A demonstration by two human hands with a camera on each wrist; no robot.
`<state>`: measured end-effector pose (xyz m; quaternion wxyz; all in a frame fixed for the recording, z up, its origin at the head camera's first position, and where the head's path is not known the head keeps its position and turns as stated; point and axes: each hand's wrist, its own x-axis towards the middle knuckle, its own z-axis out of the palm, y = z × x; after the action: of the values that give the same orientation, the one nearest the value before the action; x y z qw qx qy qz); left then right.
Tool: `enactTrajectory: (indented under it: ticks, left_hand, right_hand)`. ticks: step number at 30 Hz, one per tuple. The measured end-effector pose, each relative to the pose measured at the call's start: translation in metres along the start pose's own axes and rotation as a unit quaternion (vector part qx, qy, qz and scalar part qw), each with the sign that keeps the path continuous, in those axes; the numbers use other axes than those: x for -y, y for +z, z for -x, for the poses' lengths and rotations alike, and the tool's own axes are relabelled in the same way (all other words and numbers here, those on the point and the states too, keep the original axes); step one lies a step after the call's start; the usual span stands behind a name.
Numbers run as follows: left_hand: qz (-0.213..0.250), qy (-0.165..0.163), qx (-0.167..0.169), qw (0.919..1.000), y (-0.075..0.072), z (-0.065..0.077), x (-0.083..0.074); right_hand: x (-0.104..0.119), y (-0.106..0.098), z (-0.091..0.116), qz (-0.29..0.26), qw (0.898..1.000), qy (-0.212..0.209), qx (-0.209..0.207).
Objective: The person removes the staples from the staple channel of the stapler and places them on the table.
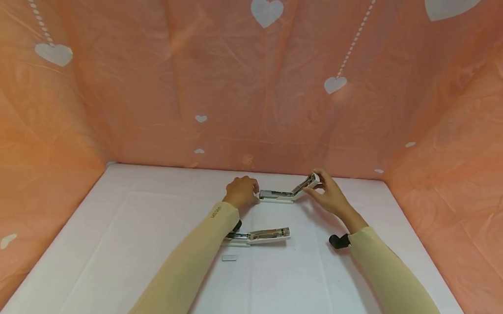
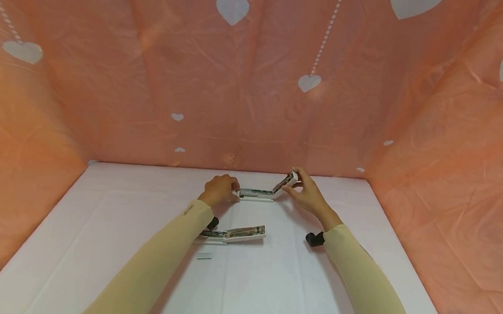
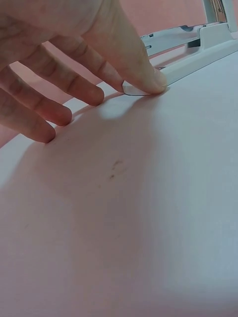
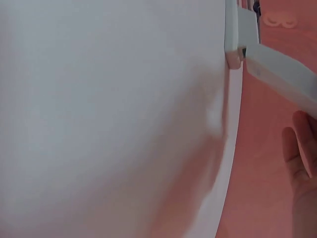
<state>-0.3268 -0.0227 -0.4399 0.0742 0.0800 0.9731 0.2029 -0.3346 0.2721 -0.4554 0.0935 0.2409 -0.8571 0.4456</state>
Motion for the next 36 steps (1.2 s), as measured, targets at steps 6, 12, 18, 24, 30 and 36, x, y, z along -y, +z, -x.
enactTrajectory:
  ticks: [6,12,18,24,30,36]
  left_hand:
    - [-0.002,0.002,0.001,1.0,0.003,-0.002,0.001]
    - [0.005,0.003,0.001,1.0,0.003,0.0,0.002]
    - [0.006,0.011,-0.004,0.9999,0.001,0.003,0.0]
    - [0.013,0.01,-0.004,0.9999,-0.001,0.005,0.0]
    - [0.015,0.011,-0.003,0.9998,0.0,0.003,0.002]
    - [0.016,0.014,0.001,0.9998,0.001,0.001,0.001]
  right_hand:
    - [-0.007,-0.007,0.007,0.02,1.0,0.002,-0.002]
    - [-0.015,-0.013,0.015,0.028,0.999,0.019,-0.01]
    - [-0.019,-0.016,0.019,0.036,0.998,0.041,-0.011]
    - [-0.021,-0.017,0.02,0.063,0.997,0.051,-0.003]
    - [-0.02,-0.016,0.021,0.085,0.993,0.076,0.014]
    - [-0.015,-0.016,0.019,0.106,0.993,0.051,0.008]
